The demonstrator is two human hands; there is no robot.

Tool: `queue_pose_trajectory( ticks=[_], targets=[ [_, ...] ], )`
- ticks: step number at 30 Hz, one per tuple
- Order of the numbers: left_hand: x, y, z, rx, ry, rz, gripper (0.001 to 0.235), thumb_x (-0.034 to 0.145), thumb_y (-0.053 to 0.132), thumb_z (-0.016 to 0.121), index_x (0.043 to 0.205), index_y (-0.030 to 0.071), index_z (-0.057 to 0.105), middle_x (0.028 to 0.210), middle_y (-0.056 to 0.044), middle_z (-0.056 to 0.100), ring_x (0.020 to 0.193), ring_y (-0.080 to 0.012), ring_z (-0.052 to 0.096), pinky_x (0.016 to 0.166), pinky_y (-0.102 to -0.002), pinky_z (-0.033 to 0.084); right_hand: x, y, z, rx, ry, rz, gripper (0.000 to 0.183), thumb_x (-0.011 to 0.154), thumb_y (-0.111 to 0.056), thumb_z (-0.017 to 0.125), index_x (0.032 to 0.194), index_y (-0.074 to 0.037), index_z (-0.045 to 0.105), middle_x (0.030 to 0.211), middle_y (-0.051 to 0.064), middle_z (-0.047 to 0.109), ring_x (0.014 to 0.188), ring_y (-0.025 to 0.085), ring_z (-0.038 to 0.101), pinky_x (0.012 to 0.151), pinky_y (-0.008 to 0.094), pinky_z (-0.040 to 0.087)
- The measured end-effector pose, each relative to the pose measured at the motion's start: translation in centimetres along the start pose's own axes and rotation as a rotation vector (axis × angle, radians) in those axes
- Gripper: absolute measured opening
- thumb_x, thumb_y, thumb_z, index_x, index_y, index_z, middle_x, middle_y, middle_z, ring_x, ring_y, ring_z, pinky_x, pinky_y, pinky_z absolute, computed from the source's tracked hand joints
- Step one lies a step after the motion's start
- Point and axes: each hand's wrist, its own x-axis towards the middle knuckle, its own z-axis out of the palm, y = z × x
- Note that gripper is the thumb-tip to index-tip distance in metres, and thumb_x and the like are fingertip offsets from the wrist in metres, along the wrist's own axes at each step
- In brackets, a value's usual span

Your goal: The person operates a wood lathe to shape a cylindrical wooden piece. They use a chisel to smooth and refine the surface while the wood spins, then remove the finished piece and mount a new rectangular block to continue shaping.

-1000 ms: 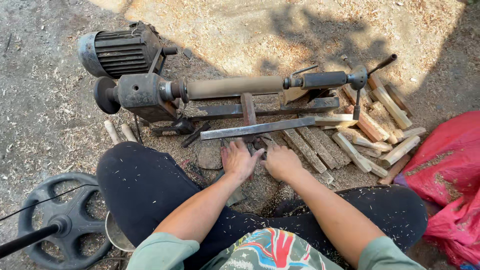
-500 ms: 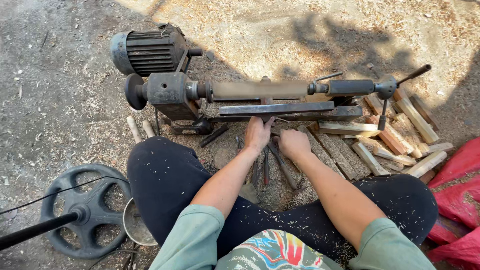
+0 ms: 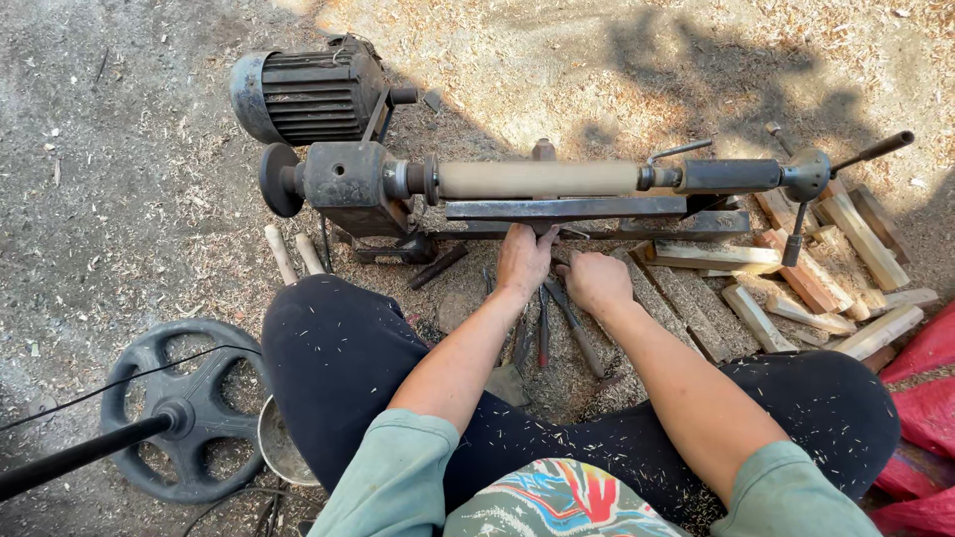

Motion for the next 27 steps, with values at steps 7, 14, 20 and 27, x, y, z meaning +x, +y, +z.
queue_pose_trajectory(
  ticks=[7,14,20,27],
  targets=[
    [-0.1,-0.4,-0.5,-0.063,0.044,0.137,0.041,0.097,0.036,0.066,0.107,-0.004,0.07,0.108,-0.028,0.068,0.102,-0.0462,0.064,0.09,-0.052,0.051,0.0,-0.1,0.3,0.029,-0.004,0.007,0.039,0.096,-0.042,0.061,0.102,-0.004,0.068,0.092,0.02,0.073,0.087,0.04,0.072,0.076,0.052,0.058],
    [-0.1,0.1,-0.9,-0.018,0.001,0.025,0.043,0.096,0.038,0.066,0.109,-0.003,0.068,0.111,-0.027,0.066,0.104,-0.0455,0.064,0.089,-0.052,0.05,0.9,-0.3,-0.1,0.043,-0.048,-0.035,0.039,0.097,-0.042,0.06,0.102,-0.005,0.069,0.093,0.02,0.074,0.089,0.039,0.072,0.079,0.053,0.057],
    [-0.4,0.2,-1.1,-0.027,0.036,0.065,0.042,0.096,0.036,0.066,0.114,-0.002,0.067,0.113,-0.026,0.066,0.105,-0.0455,0.063,0.09,-0.053,0.05,0.8,-0.3,-0.3,0.025,-0.034,-0.036,0.04,0.096,-0.045,0.06,0.099,-0.006,0.07,0.091,0.02,0.074,0.087,0.04,0.072,0.078,0.053,0.057],
    [-0.9,0.0,-1.1,-0.028,0.015,0.029,0.04,0.096,0.034,0.066,0.118,0.0,0.066,0.115,-0.025,0.066,0.107,-0.045,0.063,0.091,-0.052,0.05,0.6,-0.6,0.3,0.011,-0.033,-0.047,0.037,0.098,-0.043,0.059,0.099,-0.007,0.069,0.087,0.019,0.073,0.084,0.039,0.072,0.075,0.054,0.058]
  ],
)
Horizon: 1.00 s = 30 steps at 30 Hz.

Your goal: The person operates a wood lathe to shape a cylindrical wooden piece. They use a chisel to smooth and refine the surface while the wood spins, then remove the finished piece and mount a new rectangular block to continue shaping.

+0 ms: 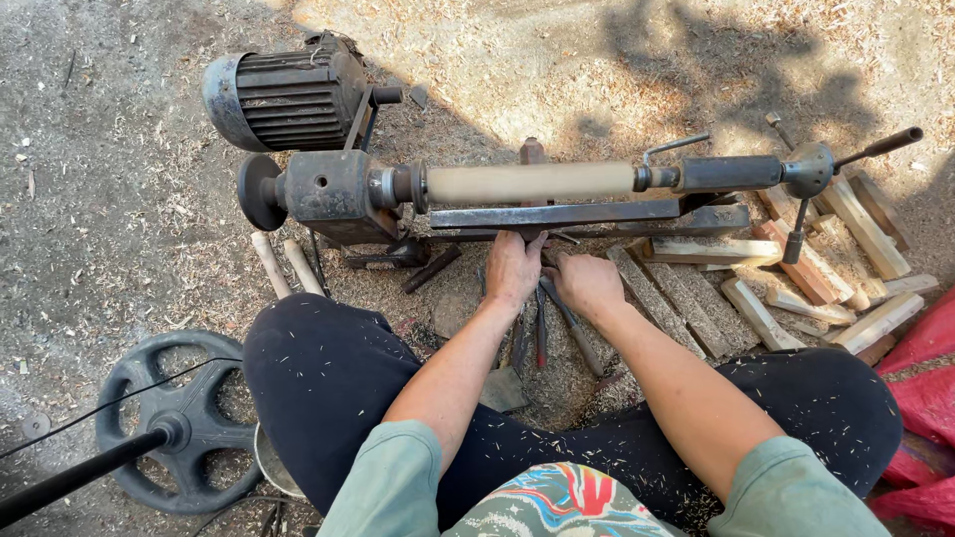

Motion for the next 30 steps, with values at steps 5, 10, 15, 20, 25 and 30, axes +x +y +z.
queue_pose_trajectory(
  ticks=[5,10,15,20,25,30],
  targets=[
    [0.1,0.5,-0.4,-0.051,0.046,0.067,0.043,0.094,0.03,0.066,0.125,0.0,0.063,0.117,-0.025,0.066,0.108,-0.0453,0.062,0.09,-0.052,0.05,0.1,0.1,0.2,0.007,0.024,-0.006,0.039,0.096,-0.044,0.06,0.099,-0.007,0.069,0.087,0.018,0.073,0.083,0.038,0.072,0.074,0.053,0.058],
    [0.1,1.0,-1.2,-0.048,0.027,0.035,0.039,0.096,0.03,0.066,0.123,0.002,0.065,0.117,-0.024,0.066,0.108,-0.0446,0.063,0.091,-0.051,0.051,0.7,0.4,0.8,-0.002,0.026,-0.001,0.042,0.1,-0.046,0.058,0.101,-0.006,0.07,0.089,0.018,0.074,0.083,0.038,0.073,0.075,0.052,0.059],
    [-0.3,1.7,-1.6,-0.048,-0.115,-0.144,0.04,0.098,0.035,0.063,0.12,0.001,0.062,0.114,-0.022,0.066,0.106,-0.0388,0.067,0.09,-0.048,0.052,2.1,1.7,3.0,0.117,-0.018,-0.031,0.036,0.09,-0.045,0.066,0.105,-0.012,0.072,0.087,0.018,0.074,0.082,0.039,0.072,0.073,0.053,0.058],
    [-0.3,0.6,-1.5,-0.056,0.018,0.101,0.036,0.097,0.03,0.067,0.115,-0.001,0.068,0.116,-0.027,0.068,0.109,-0.0473,0.062,0.091,-0.052,0.05,3.5,2.5,8.3,0.175,0.07,0.024,0.03,0.088,-0.043,0.068,0.098,-0.015,0.074,0.086,0.016,0.074,0.081,0.037,0.072,0.073,0.052,0.058],
    [-0.6,-0.8,-0.7,-0.042,-0.03,0.048,0.034,0.097,0.03,0.067,0.113,0.0,0.069,0.113,-0.026,0.07,0.108,-0.0461,0.064,0.093,-0.051,0.052,5.1,2.5,11.5,0.292,0.336,-0.048,0.027,0.091,-0.04,0.07,0.09,-0.012,0.07,0.084,0.016,0.073,0.079,0.037,0.072,0.071,0.051,0.058],
    [-0.4,-0.9,-0.7,0.067,-0.067,0.012,0.04,0.099,0.031,0.067,0.124,-0.001,0.063,0.121,-0.026,0.066,0.117,-0.0442,0.061,0.101,-0.049,0.048,2.0,2.5,11.6,0.536,0.246,0.237,0.043,0.085,-0.039,0.078,0.103,-0.003,0.061,0.09,0.019,0.069,0.082,0.039,0.07,0.072,0.05,0.056]
  ],
)
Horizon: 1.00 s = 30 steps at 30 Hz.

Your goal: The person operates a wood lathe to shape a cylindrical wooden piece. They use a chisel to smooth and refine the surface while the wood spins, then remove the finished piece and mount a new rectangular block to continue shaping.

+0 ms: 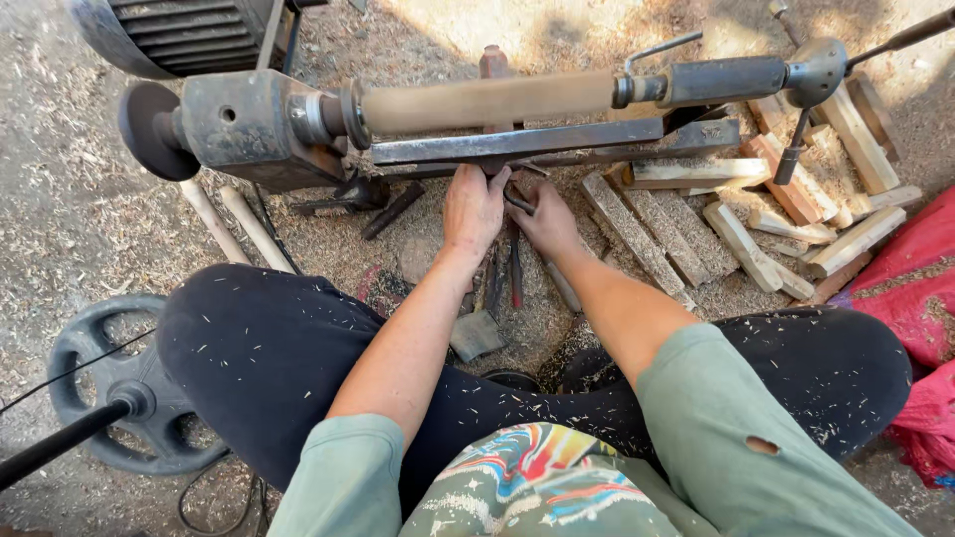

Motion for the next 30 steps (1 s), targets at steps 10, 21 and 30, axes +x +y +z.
queue_pose_trajectory(
  ticks=[10,21,30],
  targets=[
    [-3.4,-1.6,3.4,0.11,-0.191,-0.443,0.06,0.096,0.039,0.063,0.139,-0.001,0.05,0.139,-0.028,0.056,0.129,-0.0447,0.056,0.11,-0.052,0.044,-5.4,7.8,6.8,-0.545,-0.041,-0.177,0.029,0.083,-0.012,0.068,0.107,0.002,0.06,0.13,0.027,0.047,0.114,0.046,0.059,0.08,0.043,0.062],
    [-5.4,-2.7,5.0,-0.672,-0.483,-0.755,0.054,0.106,0.054,0.048,0.11,0.002,0.062,0.09,-0.015,0.063,0.076,-0.029,0.061,0.059,-0.046,0.047,-5.9,-7.3,-6.6,0.316,-0.538,0.319,0.042,0.103,-0.03,0.054,0.109,0.01,0.067,0.079,0.011,0.069,0.056,0.021,0.063,0.048,0.037,0.051],
    [-3.9,2.0,-10.5,-0.911,-0.34,-0.405,0.035,0.103,0.042,0.051,0.105,0.009,0.064,0.082,-0.002,0.067,0.056,-0.0131,0.05,0.045,-0.029,0.043,-9.4,-21.8,-9.8,1.549,-0.564,0.47,0.045,0.107,-0.056,0.046,0.091,-0.014,0.05,0.063,-0.003,0.045,0.044,0.009,0.041,0.039,0.026,0.037]
  ],
)
